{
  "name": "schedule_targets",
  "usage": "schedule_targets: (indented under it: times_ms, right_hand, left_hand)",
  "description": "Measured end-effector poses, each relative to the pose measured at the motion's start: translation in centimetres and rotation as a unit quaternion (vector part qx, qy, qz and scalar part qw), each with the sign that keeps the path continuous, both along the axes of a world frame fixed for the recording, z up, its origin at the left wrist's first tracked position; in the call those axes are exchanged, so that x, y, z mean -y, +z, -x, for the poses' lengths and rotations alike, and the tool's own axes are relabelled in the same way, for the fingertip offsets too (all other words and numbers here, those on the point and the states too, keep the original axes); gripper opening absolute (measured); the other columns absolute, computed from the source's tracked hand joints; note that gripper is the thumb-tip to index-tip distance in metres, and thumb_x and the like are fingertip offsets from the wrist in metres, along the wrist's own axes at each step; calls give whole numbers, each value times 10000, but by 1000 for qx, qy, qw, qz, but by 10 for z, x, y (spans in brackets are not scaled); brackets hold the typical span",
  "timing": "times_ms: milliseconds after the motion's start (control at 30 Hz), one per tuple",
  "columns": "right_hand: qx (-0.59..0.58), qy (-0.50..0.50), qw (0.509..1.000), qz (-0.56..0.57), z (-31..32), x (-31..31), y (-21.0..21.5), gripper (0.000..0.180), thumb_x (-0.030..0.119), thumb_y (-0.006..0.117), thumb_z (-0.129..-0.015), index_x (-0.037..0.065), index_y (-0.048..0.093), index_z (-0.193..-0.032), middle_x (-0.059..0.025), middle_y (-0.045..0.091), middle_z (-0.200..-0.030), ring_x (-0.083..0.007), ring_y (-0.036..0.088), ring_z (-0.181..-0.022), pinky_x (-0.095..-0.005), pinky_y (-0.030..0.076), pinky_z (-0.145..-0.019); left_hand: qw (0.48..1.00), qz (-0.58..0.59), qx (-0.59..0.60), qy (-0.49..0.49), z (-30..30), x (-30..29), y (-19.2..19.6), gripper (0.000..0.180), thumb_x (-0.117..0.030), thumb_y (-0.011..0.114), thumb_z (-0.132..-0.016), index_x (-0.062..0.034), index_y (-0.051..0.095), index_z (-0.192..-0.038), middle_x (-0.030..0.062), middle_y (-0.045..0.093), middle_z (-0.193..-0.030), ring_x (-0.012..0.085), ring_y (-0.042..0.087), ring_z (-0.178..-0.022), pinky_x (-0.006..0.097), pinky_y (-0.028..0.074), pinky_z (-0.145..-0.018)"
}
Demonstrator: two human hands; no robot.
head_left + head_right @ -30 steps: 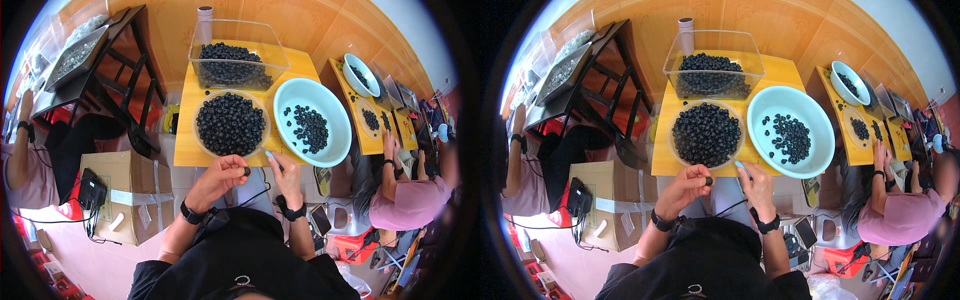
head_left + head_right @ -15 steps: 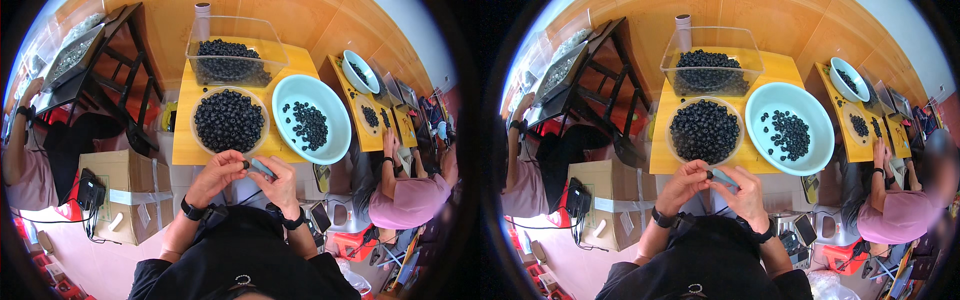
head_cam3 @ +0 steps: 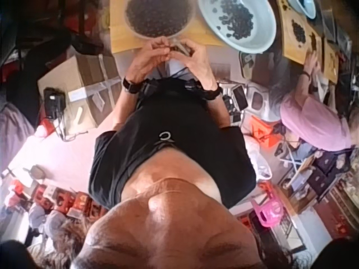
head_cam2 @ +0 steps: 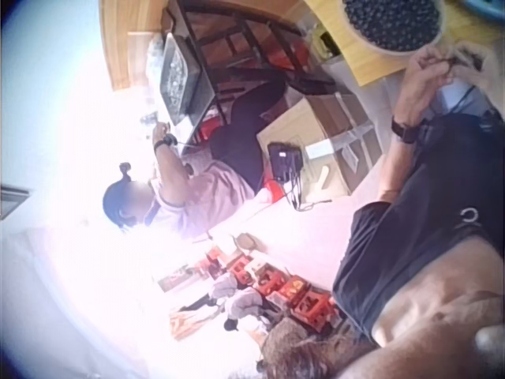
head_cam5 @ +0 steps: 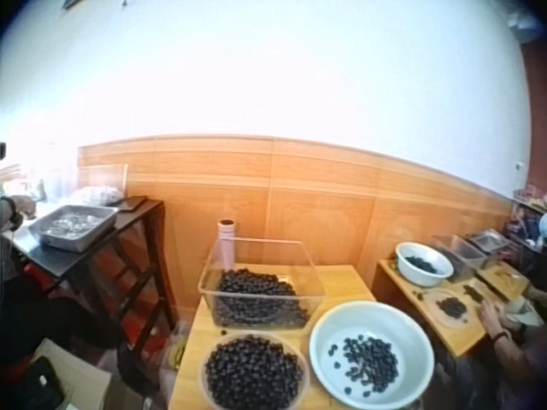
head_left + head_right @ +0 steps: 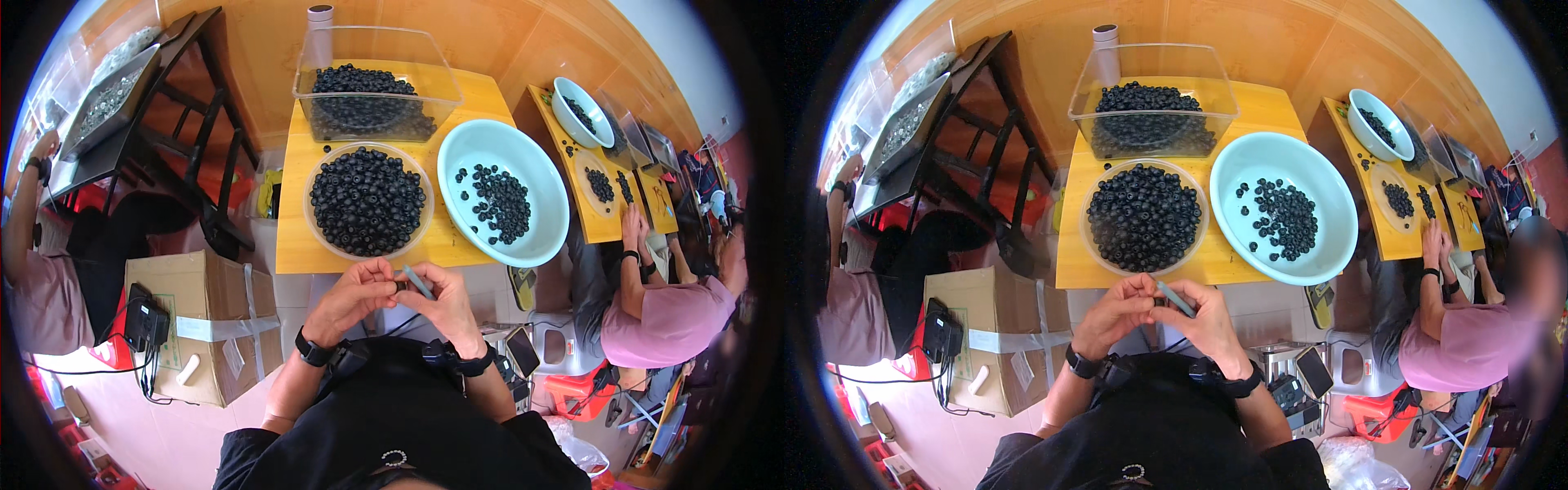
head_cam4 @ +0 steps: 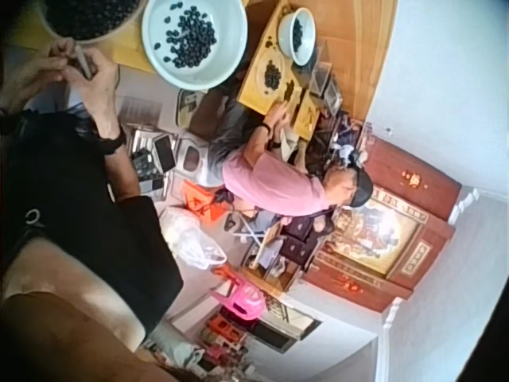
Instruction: Sorting and inspecting small black rubber or plastic parts into bins.
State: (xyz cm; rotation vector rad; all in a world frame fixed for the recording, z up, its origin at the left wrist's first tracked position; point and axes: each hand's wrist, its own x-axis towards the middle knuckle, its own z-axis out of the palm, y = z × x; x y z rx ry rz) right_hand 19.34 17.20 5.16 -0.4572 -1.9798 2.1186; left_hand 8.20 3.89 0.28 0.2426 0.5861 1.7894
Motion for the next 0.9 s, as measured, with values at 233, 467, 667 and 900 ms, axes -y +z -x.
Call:
schedule_targets:
  times_ms: [233,467,667,900]
  right_hand:
    - [39,-70,985,-153,-7,-21,4,187,57,716,-759,-6,652,-924,-27,614,-820,-69,538,-710,-211,423,-610]
    - [-13,-362,888,-283,-6,-94,25,370,-11,688,-761,24,603,-1119,-14,554,-823,-87,546,-715,-234,458,-606]
    - [10,-296,863,-410,-20,-78,-8,214,19,684,-752,-12,631,-957,-69,480,-713,-174,468,-616,-291,374,-564]
    - [10,-250,899,-360,-16,-59,-14,202,-13,666,-759,-41,638,-957,-107,529,-714,-182,494,-615,-288,393,-577]
  left_hand:
    - [998,53,-26,18,-1,-7,4,181,-36,642,-833,-55,550,-988,49,621,-982,109,629,-789,231,543,-699]
    - [909,219,-260,241,46,14,-8,136,-41,639,-835,-14,599,-962,54,643,-873,115,626,-733,235,532,-668]
    - [814,302,-365,337,65,5,-17,111,7,660,-784,20,615,-884,44,637,-783,93,602,-662,227,514,-610]
    - [593,381,-630,325,61,-30,-15,196,-50,737,-690,10,608,-824,97,583,-725,190,570,-605,306,470,-572]
